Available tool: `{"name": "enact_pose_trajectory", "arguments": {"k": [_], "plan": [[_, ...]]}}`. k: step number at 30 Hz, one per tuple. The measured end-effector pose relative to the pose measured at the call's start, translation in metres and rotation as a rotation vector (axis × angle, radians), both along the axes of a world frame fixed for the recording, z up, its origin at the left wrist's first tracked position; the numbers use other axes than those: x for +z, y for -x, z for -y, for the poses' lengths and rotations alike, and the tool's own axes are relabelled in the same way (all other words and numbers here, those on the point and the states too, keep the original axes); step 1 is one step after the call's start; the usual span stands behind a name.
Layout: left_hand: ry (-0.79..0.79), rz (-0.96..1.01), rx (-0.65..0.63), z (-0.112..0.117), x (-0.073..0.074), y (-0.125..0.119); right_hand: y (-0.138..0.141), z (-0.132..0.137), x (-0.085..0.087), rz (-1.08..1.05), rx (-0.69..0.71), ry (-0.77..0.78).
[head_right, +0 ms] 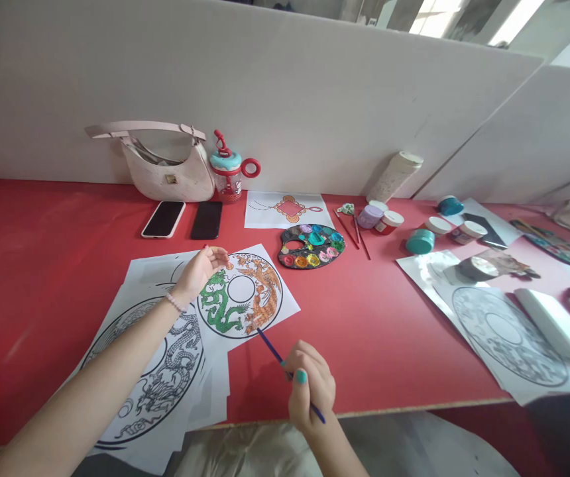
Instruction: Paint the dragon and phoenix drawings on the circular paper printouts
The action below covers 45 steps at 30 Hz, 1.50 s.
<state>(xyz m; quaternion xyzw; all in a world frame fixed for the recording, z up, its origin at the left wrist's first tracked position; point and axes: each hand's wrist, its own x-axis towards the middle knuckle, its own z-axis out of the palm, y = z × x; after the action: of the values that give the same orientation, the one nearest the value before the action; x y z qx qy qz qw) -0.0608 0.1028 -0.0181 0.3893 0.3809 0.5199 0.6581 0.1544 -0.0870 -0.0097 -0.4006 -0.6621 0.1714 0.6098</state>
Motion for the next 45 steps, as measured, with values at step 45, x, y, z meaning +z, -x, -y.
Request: {"name": "enact_pose_trajectory", "arguments": {"k": [45], "plan": [[-0.034,-0.016,-0.028,-0.001,-0.005,0.002,-0.030,-0.010,0.016,0.138,-0.235,-0.160]]}}
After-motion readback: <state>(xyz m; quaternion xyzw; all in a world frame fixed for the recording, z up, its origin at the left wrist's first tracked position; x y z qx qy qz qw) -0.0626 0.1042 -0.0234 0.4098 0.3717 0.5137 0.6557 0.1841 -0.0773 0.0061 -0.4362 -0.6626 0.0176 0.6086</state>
